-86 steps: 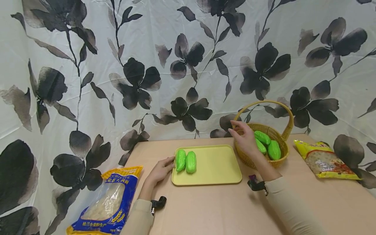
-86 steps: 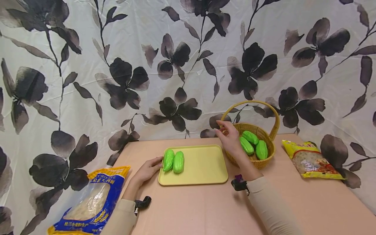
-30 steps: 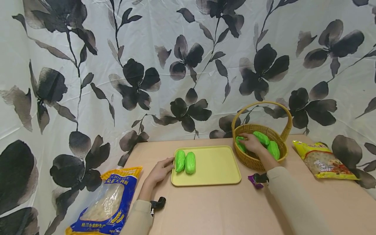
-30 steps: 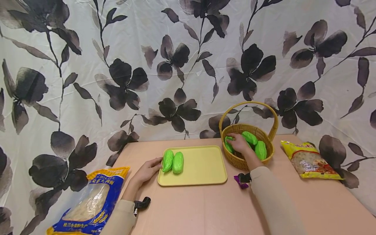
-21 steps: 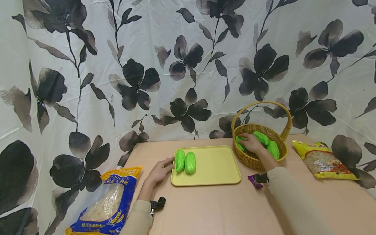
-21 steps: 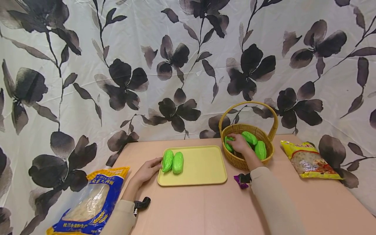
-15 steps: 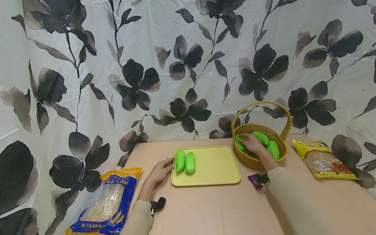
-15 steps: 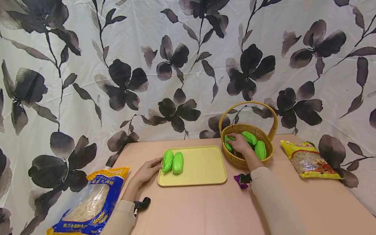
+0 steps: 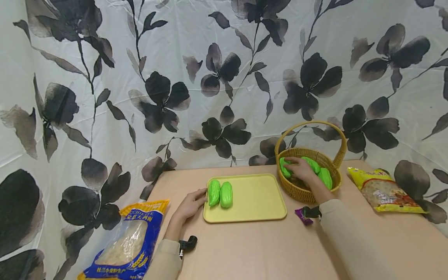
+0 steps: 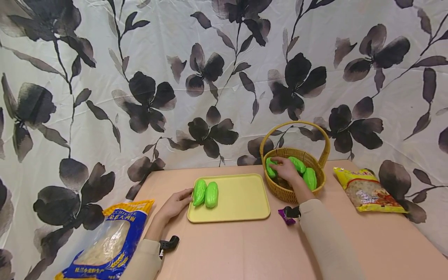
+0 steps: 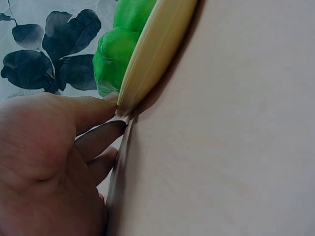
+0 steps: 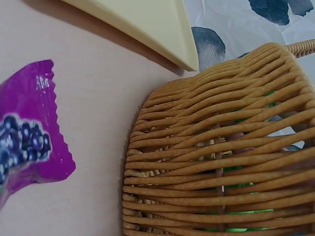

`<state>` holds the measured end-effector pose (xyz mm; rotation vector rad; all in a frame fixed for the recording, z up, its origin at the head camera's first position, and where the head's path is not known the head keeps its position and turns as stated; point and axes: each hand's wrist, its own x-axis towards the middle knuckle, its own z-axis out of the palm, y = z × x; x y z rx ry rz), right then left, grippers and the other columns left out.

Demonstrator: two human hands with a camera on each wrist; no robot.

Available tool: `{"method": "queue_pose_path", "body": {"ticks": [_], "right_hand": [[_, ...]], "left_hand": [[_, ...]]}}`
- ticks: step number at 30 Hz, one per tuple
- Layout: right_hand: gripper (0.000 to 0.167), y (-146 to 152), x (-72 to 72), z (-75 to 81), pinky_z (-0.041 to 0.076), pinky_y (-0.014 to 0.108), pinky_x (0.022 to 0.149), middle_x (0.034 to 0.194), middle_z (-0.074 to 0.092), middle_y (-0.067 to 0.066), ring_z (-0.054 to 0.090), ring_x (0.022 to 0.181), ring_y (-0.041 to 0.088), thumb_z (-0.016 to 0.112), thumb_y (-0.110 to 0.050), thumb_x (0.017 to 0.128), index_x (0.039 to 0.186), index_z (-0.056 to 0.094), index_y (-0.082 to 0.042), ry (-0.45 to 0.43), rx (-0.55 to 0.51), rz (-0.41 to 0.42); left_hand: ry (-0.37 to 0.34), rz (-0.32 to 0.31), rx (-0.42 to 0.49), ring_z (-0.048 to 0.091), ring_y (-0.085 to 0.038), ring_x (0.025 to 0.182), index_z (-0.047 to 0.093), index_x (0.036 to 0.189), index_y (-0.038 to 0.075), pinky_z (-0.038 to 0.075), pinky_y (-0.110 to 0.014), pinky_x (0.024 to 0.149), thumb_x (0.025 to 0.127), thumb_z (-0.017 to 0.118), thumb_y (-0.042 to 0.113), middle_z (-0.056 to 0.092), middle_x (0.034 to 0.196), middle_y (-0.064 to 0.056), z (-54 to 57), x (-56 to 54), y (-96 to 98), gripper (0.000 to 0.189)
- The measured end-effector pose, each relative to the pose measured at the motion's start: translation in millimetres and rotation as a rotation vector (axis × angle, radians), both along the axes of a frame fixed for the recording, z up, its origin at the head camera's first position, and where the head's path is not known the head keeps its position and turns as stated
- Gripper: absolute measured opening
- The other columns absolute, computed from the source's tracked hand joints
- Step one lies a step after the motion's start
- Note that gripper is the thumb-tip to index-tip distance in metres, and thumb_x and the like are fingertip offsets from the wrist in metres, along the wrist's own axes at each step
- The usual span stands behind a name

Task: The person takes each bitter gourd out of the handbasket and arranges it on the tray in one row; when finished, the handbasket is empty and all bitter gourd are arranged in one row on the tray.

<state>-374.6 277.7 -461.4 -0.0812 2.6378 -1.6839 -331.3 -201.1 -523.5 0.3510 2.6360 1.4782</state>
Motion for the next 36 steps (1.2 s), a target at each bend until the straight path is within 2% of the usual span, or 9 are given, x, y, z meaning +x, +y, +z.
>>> {"method": "queue_pose_path", "body": {"ticks": [4,10,14,18,21,23,28,34,36], "right_hand": [[0.051,-1.2,1.1,2.0,0.062,0.046,0.084,0.152,0.049,0.026,0.061,0.091,0.014,0.058,-0.025,0.108,0.153,0.049,-0.002,-0.009,-0.015,-0.009],[0.053,-1.4,2.1,3.2,0.059,0.036,0.08,0.152,0.051,0.023,0.059,0.088,0.018,0.061,-0.025,0.106,0.154,0.05,-0.005,0.007,0.003,-0.016],[0.056,-0.6,1.5,2.4,0.055,0.034,0.088,0.16,0.044,0.025,0.058,0.114,0.029,0.063,-0.023,0.105,0.156,0.048,-0.005,0.03,0.041,-0.008],[0.057,-0.2,1.3,1.7,0.049,0.034,0.099,0.162,0.038,0.028,0.045,0.142,0.038,0.063,-0.02,0.105,0.157,0.045,-0.005,0.033,0.056,0.009],[0.058,-0.4,0.5,1.4,0.053,0.036,0.096,0.162,0.038,0.029,0.053,0.132,0.033,0.063,-0.018,0.105,0.158,0.044,-0.005,0.011,0.01,0.024],[0.059,-0.1,-0.5,1.3,0.056,0.034,0.085,0.163,0.035,0.03,0.06,0.108,0.023,0.062,-0.015,0.105,0.159,0.041,-0.005,-0.009,-0.04,0.04],[0.058,1.6,-2.9,-0.1,0.053,0.03,0.064,0.167,0.024,0.03,0.048,0.064,0.009,0.059,-0.011,0.106,0.16,0.039,-0.006,-0.034,-0.145,0.057],[0.057,5.7,-2.5,-0.9,0.05,0.03,0.063,0.166,0.026,0.03,0.04,0.057,0.005,0.059,-0.011,0.106,0.16,0.041,-0.008,0.006,-0.124,0.038],[0.057,6.9,-2.7,-1.5,0.051,0.032,0.067,0.166,0.029,0.028,0.051,0.071,0.008,0.058,-0.012,0.106,0.16,0.041,-0.01,0.009,-0.105,0.03]], "left_hand": [[0.002,0.006,-0.012,0.024,-0.037,0.159,0.053,0.154,0.013,0.017,-0.057,0.131,0.107,0.06,0.02,0.046,0.162,-0.011,0.3,0.4,-0.5,0.048],[-0.005,0.004,-0.015,0.024,-0.039,0.159,0.052,0.154,0.011,0.018,-0.058,0.131,0.107,0.058,0.019,0.046,0.162,-0.012,2.5,0.7,-0.7,0.048],[-0.007,0.004,-0.013,0.023,-0.038,0.159,0.052,0.154,0.012,0.017,-0.057,0.131,0.107,0.059,0.019,0.046,0.162,-0.012,3.8,0.4,-0.5,0.048],[-0.008,0.006,-0.01,0.023,-0.037,0.159,0.052,0.154,0.013,0.017,-0.056,0.132,0.107,0.059,0.018,0.046,0.162,-0.011,5.3,0.2,-0.4,0.048],[-0.002,0.0,-0.008,0.023,-0.037,0.159,0.053,0.154,0.012,0.017,-0.056,0.131,0.107,0.059,0.018,0.047,0.162,-0.011,5.3,0.4,-0.6,0.048],[-0.002,0.0,-0.01,0.023,-0.037,0.159,0.053,0.154,0.012,0.017,-0.056,0.132,0.107,0.059,0.019,0.047,0.162,-0.011,4.7,0.8,-0.8,0.048],[-0.002,0.008,-0.018,0.024,-0.036,0.159,0.052,0.154,0.013,0.017,-0.055,0.132,0.107,0.059,0.02,0.047,0.162,-0.01,2.4,1.0,-1.1,0.048],[-0.001,0.003,-0.013,0.023,-0.037,0.159,0.053,0.154,0.013,0.016,-0.056,0.132,0.107,0.06,0.022,0.046,0.162,-0.012,1.2,-0.1,0.2,0.048],[0.001,0.001,-0.016,0.024,-0.037,0.159,0.053,0.153,0.012,0.017,-0.057,0.131,0.106,0.06,0.022,0.046,0.162,-0.012,0.9,-0.4,0.5,0.048]]}}
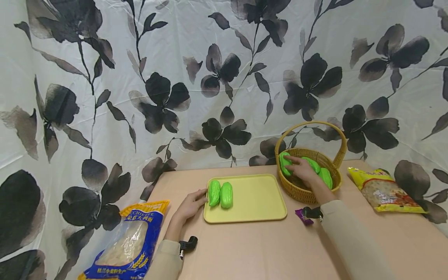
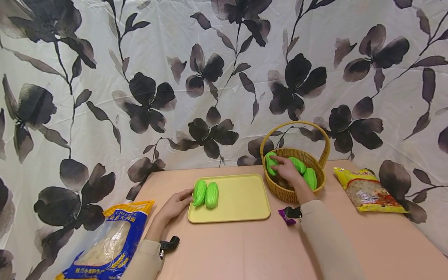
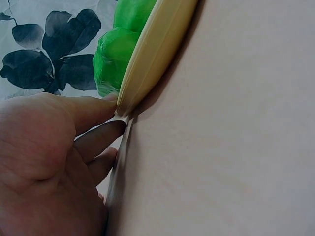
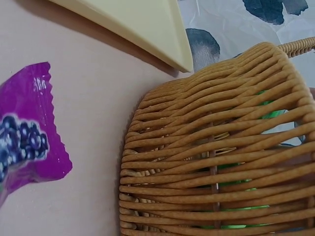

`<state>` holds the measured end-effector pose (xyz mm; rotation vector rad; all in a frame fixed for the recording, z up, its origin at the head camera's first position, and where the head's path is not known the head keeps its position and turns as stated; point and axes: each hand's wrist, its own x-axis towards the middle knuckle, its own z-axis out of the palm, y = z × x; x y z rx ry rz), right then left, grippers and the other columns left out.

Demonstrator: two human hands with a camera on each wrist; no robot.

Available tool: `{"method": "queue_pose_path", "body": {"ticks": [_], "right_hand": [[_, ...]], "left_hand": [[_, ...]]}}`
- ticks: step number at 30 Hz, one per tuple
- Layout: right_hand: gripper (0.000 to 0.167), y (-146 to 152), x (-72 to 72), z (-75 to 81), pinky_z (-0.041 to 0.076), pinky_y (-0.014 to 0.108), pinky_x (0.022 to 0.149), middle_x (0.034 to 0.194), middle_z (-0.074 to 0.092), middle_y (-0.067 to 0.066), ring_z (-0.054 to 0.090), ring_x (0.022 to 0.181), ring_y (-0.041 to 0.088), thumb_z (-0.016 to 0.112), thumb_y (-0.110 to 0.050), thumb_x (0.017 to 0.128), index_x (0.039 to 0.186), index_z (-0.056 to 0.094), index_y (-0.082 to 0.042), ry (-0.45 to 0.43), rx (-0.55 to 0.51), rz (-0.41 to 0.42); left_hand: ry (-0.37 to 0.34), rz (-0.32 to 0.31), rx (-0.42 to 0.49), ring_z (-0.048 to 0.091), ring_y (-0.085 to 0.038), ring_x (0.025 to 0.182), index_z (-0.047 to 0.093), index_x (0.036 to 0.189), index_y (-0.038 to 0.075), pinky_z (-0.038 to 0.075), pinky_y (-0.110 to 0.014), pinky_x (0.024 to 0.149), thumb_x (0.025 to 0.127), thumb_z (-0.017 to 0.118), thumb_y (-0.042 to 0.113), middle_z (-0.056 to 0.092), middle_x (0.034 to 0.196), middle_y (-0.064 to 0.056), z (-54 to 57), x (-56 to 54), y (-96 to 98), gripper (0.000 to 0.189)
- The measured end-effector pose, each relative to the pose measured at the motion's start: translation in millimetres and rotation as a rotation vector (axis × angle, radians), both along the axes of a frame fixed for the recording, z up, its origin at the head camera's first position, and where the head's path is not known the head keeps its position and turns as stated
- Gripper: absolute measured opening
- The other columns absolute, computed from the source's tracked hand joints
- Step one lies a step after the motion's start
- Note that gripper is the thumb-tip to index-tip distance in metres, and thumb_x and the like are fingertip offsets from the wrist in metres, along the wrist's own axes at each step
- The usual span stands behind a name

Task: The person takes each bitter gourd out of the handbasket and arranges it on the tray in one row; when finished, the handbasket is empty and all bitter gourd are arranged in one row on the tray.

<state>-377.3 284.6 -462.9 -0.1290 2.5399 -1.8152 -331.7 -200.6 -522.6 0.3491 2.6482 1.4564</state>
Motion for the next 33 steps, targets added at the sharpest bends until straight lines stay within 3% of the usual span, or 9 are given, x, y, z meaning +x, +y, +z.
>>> {"method": "queue_pose_path", "body": {"ticks": [2,5,9,12,16,21,24,27,33], "right_hand": [[0.057,1,-0.9,-1.0,0.052,0.031,0.074,0.167,0.028,0.027,0.06,0.102,0.019,0.057,-0.014,0.107,0.161,0.04,-0.012,-0.003,-0.002,-0.009],[0.059,0,-1.4,0.4,0.049,0.025,0.076,0.169,0.026,0.023,0.041,0.135,0.031,0.057,-0.013,0.107,0.162,0.038,-0.014,0.013,-0.05,-0.039],[0.06,-3,3.7,12.1,0.045,0.015,0.075,0.172,0.022,0.018,0.034,0.142,0.029,0.059,-0.015,0.106,0.162,0.038,-0.015,0.051,-0.153,-0.093],[0.06,-6,10.2,22.5,0.049,0.013,0.084,0.172,0.021,0.017,0.031,0.149,0.031,0.061,-0.02,0.106,0.162,0.039,-0.018,0.074,-0.209,-0.12],[0.061,-13,21.6,30.8,0.051,0.019,0.092,0.172,0.02,0.013,0.031,0.151,0.031,0.063,-0.023,0.105,0.162,0.04,-0.022,0.102,-0.288,-0.149],[0.06,-25,38.2,35.2,0.049,0.012,0.095,0.173,0.024,0.006,0.035,0.148,0.02,0.068,-0.024,0.103,0.159,0.046,-0.024,0.142,-0.34,-0.215],[0.059,-32,46.4,36.9,0.048,0.01,0.087,0.17,0.031,0.003,0.046,0.126,0.012,0.071,-0.023,0.101,0.156,0.05,-0.025,0.179,-0.359,-0.266],[0.057,-41,53.7,40.0,0.043,0.013,0.074,0.16,0.041,0.002,0.044,0.102,0.007,0.073,-0.02,0.099,0.153,0.055,-0.024,0.23,-0.388,-0.309],[0.054,-56,65.3,47.8,0.047,0.015,0.079,0.135,0.046,-0.011,0.05,0.113,0.009,0.073,-0.015,0.098,0.15,0.058,-0.016,0.368,-0.35,-0.294]], "left_hand": [[0.002,0.0,0.002,0.024,-0.037,0.159,0.053,0.153,0.012,0.017,-0.056,0.131,0.106,0.06,0.021,0.047,0.162,-0.012,0.0,0.0,0.3,0.048],[0.004,-0.001,0.003,0.024,-0.038,0.159,0.053,0.153,0.012,0.017,-0.056,0.131,0.107,0.059,0.021,0.047,0.162,-0.012,-0.2,0.7,-0.1,0.048],[-0.003,0.003,0.002,0.024,-0.037,0.159,0.053,0.154,0.013,0.017,-0.056,0.132,0.107,0.059,0.022,0.046,0.162,-0.011,-0.3,1.6,-1.2,0.048],[-0.002,0.007,0.0,0.024,-0.037,0.159,0.053,0.154,0.013,0.017,-0.056,0.132,0.107,0.059,0.021,0.046,0.162,-0.011,0.2,1.7,-1.9,0.048],[0.004,0.002,-0.004,0.024,-0.037,0.159,0.052,0.154,0.013,0.018,-0.057,0.131,0.107,0.059,0.022,0.046,0.162,-0.012,0.8,1.4,-1.7,0.048],[-0.002,-0.003,0.003,0.024,-0.037,0.159,0.052,0.154,0.012,0.017,-0.056,0.132,0.107,0.059,0.021,0.046,0.162,-0.013,0.9,1.1,-0.6,0.048],[-0.006,0.0,-0.002,0.024,-0.036,0.159,0.052,0.154,0.013,0.018,-0.055,0.132,0.107,0.059,0.021,0.045,0.163,-0.011,0.6,0.8,-0.4,0.049],[-0.001,0.0,-0.012,0.024,-0.036,0.159,0.052,0.155,0.014,0.019,-0.056,0.131,0.107,0.059,0.021,0.046,0.163,-0.011,0.5,1.1,-0.6,0.048],[-0.006,0.003,-0.005,0.023,-0.036,0.16,0.052,0.155,0.013,0.017,-0.055,0.132,0.107,0.059,0.021,0.045,0.163,-0.011,2.1,1.9,-0.1,0.048]]}}
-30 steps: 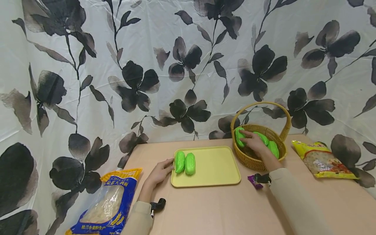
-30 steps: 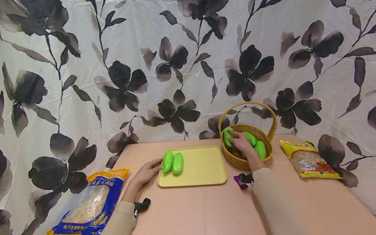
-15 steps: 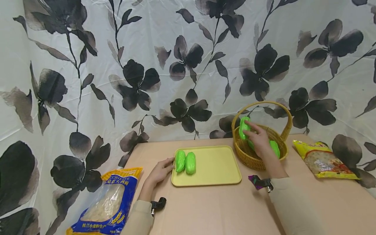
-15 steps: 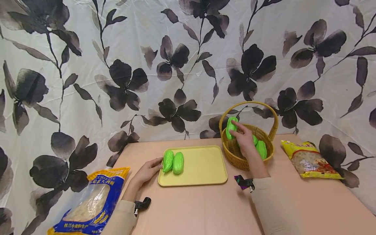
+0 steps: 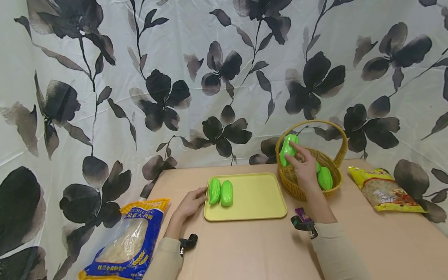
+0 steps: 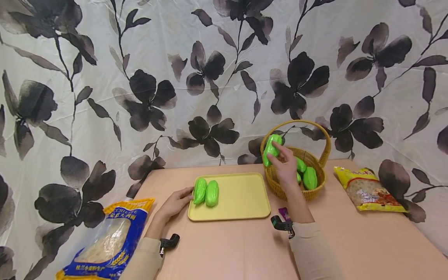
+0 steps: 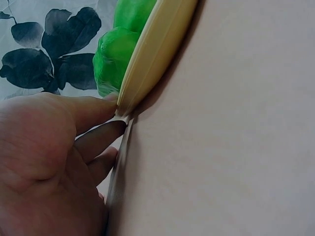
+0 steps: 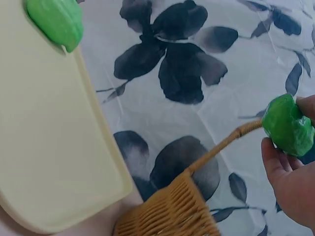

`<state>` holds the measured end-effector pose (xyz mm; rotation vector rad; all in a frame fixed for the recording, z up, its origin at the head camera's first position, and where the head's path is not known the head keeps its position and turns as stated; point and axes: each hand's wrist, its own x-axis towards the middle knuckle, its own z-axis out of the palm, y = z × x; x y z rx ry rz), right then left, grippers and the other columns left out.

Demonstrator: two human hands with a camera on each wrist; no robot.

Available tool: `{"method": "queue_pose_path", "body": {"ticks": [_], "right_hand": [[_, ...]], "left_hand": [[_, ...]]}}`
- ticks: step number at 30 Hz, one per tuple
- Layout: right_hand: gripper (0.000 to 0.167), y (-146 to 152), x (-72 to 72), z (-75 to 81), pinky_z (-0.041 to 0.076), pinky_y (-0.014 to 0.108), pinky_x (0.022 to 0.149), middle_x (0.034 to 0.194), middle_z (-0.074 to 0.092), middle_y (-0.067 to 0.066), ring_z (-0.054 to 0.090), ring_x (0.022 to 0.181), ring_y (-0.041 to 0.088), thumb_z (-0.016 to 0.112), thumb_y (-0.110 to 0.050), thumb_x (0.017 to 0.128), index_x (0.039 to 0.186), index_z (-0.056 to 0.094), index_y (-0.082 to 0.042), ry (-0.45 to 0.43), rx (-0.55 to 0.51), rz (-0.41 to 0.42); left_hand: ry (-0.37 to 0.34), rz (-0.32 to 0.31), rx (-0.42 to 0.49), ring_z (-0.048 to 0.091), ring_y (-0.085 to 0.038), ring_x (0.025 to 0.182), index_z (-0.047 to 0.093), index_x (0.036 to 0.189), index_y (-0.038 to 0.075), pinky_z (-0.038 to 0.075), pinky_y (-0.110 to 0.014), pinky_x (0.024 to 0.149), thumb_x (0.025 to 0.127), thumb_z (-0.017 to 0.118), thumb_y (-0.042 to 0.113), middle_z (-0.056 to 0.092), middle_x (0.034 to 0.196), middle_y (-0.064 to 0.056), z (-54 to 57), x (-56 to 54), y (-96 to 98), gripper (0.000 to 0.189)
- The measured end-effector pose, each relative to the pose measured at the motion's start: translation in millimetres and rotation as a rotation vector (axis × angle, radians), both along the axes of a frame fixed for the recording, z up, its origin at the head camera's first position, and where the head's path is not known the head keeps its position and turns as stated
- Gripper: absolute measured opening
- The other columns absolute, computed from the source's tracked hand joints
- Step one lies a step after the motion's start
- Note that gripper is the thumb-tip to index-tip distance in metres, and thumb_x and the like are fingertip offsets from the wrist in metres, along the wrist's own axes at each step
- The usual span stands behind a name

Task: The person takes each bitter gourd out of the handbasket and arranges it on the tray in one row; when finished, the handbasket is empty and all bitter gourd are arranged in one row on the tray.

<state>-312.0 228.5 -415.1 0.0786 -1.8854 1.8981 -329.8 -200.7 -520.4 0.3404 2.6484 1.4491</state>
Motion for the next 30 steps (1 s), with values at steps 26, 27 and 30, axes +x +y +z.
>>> {"method": "queue_pose_path", "body": {"ticks": [26,27,30], "right_hand": [[0.056,-61,4.8,-9.6,0.059,0.02,0.093,0.15,0.04,0.02,0.052,0.13,0.039,0.074,-0.015,0.098,0.151,0.056,-0.013,0.005,0.229,0.302],[0.056,-63,5.0,-10.7,0.059,0.023,0.096,0.151,0.04,0.021,0.051,0.131,0.039,0.074,-0.015,0.098,0.151,0.056,-0.013,0.003,0.242,0.304],[0.056,-70,4.9,-15.0,0.058,0.04,0.105,0.151,0.04,0.021,0.049,0.134,0.04,0.074,-0.014,0.098,0.152,0.056,-0.013,0.004,0.264,0.326]], "left_hand": [[-0.004,0.006,-0.004,0.022,-0.036,0.16,0.053,0.154,0.017,0.017,-0.056,0.132,0.107,0.06,0.024,0.045,0.163,-0.01,1.9,0.7,0.2,0.048],[-0.005,0.005,-0.002,0.022,-0.037,0.16,0.053,0.154,0.017,0.017,-0.056,0.132,0.107,0.06,0.024,0.045,0.163,-0.011,1.6,0.5,0.1,0.048],[-0.005,0.003,0.004,0.022,-0.037,0.16,0.053,0.154,0.017,0.017,-0.056,0.132,0.107,0.06,0.023,0.045,0.163,-0.011,1.6,0.7,0.2,0.048]]}}
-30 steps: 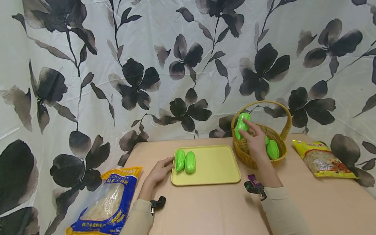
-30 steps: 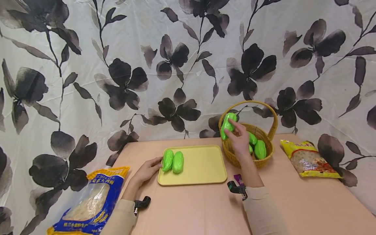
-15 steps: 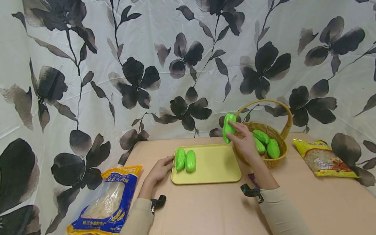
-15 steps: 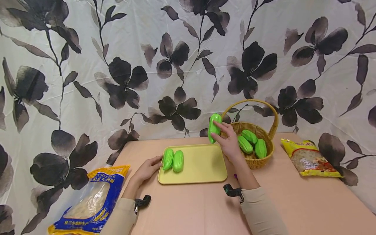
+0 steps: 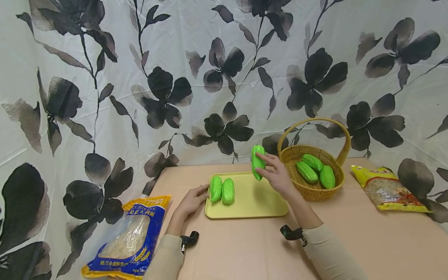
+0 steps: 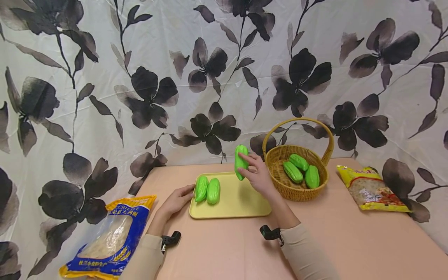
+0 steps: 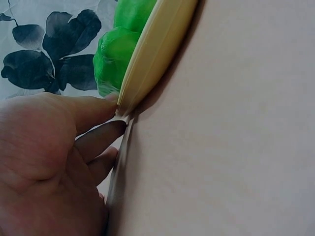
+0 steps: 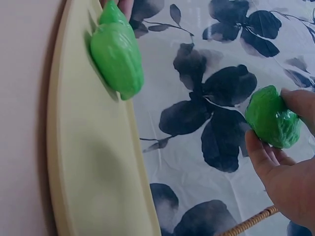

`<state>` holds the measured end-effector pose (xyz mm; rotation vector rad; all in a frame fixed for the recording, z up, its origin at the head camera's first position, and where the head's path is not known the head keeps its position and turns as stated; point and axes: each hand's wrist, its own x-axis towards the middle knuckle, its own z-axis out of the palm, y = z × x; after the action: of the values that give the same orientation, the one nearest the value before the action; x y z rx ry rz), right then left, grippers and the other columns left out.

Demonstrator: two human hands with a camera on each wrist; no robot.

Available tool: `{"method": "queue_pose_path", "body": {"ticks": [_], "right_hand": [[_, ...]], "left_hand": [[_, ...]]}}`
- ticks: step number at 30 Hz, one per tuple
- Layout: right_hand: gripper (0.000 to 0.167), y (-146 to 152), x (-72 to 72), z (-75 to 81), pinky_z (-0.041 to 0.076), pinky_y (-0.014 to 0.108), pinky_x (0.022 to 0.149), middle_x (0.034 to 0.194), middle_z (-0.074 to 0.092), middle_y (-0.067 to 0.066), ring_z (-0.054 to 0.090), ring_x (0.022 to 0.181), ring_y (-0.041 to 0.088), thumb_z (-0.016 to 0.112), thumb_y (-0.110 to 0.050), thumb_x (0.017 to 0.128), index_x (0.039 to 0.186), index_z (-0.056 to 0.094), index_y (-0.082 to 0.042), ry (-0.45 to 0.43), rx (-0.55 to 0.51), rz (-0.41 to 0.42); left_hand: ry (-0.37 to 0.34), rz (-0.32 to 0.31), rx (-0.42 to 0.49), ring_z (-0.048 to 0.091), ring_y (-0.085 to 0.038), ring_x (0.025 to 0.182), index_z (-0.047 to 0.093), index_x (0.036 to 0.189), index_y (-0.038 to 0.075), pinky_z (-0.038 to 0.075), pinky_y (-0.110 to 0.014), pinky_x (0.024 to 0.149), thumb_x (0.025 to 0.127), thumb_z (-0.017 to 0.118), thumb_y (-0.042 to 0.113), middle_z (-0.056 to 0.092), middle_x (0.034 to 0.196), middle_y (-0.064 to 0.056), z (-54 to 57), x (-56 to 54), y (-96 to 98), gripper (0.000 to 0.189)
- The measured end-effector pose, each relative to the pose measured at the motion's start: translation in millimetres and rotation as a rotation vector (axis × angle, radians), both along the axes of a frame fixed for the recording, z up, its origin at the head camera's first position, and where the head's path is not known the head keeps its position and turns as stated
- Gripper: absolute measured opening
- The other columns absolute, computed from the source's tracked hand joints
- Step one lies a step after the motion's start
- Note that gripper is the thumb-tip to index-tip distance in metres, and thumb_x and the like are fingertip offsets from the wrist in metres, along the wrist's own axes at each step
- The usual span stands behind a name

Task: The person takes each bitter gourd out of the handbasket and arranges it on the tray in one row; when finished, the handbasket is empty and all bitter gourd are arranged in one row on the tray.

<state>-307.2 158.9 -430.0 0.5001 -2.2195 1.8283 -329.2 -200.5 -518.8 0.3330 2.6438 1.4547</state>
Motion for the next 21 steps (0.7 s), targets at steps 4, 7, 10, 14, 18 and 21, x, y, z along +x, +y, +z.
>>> {"method": "queue_pose_path", "body": {"ticks": [4,7,10,14,18,21], "right_hand": [[0.057,-10,-0.2,-6.4,0.051,0.058,0.111,0.152,0.04,0.021,0.047,0.136,0.04,0.073,-0.013,0.098,0.153,0.055,-0.014,0.0,0.02,0.034],[0.058,-16,0.5,-10.7,0.05,0.058,0.111,0.153,0.041,0.021,0.046,0.135,0.039,0.073,-0.013,0.098,0.153,0.054,-0.015,-0.011,0.039,0.051],[0.059,-19,1.2,-14.2,0.052,0.053,0.108,0.152,0.044,0.02,0.049,0.132,0.039,0.074,-0.014,0.098,0.153,0.055,-0.016,-0.016,0.086,0.05],[0.058,-23,1.1,-17.3,0.054,0.044,0.1,0.151,0.048,0.015,0.052,0.131,0.039,0.075,-0.019,0.097,0.152,0.056,-0.022,-0.046,0.14,0.028],[0.058,-25,-0.2,-20.5,0.055,0.035,0.092,0.151,0.048,0.015,0.055,0.129,0.04,0.074,-0.022,0.098,0.153,0.055,-0.023,-0.09,0.155,0.045],[0.058,-27,-2.5,-24.4,0.054,0.032,0.086,0.153,0.049,0.018,0.057,0.125,0.041,0.073,-0.021,0.099,0.153,0.054,-0.019,-0.097,0.162,0.082]], "left_hand": [[0.003,0.001,0.002,0.022,-0.037,0.16,0.053,0.154,0.016,0.017,-0.055,0.132,0.107,0.06,0.023,0.045,0.163,-0.011,0.5,0.4,0.4,0.048],[0.0,0.005,-0.003,0.023,-0.036,0.16,0.054,0.154,0.017,0.017,-0.055,0.132,0.107,0.06,0.023,0.045,0.163,-0.011,0.1,0.4,0.4,0.048],[-0.005,0.007,-0.012,0.023,-0.036,0.16,0.053,0.154,0.017,0.018,-0.055,0.132,0.107,0.06,0.024,0.045,0.163,-0.011,-0.7,0.9,0.1,0.048],[-0.002,0.003,-0.026,0.024,-0.037,0.159,0.053,0.154,0.016,0.019,-0.056,0.131,0.107,0.059,0.023,0.046,0.163,-0.011,-1.1,1.1,-0.5,0.048],[0.008,0.001,-0.021,0.025,-0.037,0.159,0.053,0.154,0.014,0.019,-0.056,0.132,0.107,0.06,0.022,0.047,0.162,-0.011,0.8,0.9,-0.3,0.048],[-0.001,0.001,-0.013,0.023,-0.035,0.16,0.052,0.155,0.015,0.018,-0.054,0.132,0.107,0.06,0.022,0.045,0.163,-0.011,1.9,1.0,0.4,0.049]]}}
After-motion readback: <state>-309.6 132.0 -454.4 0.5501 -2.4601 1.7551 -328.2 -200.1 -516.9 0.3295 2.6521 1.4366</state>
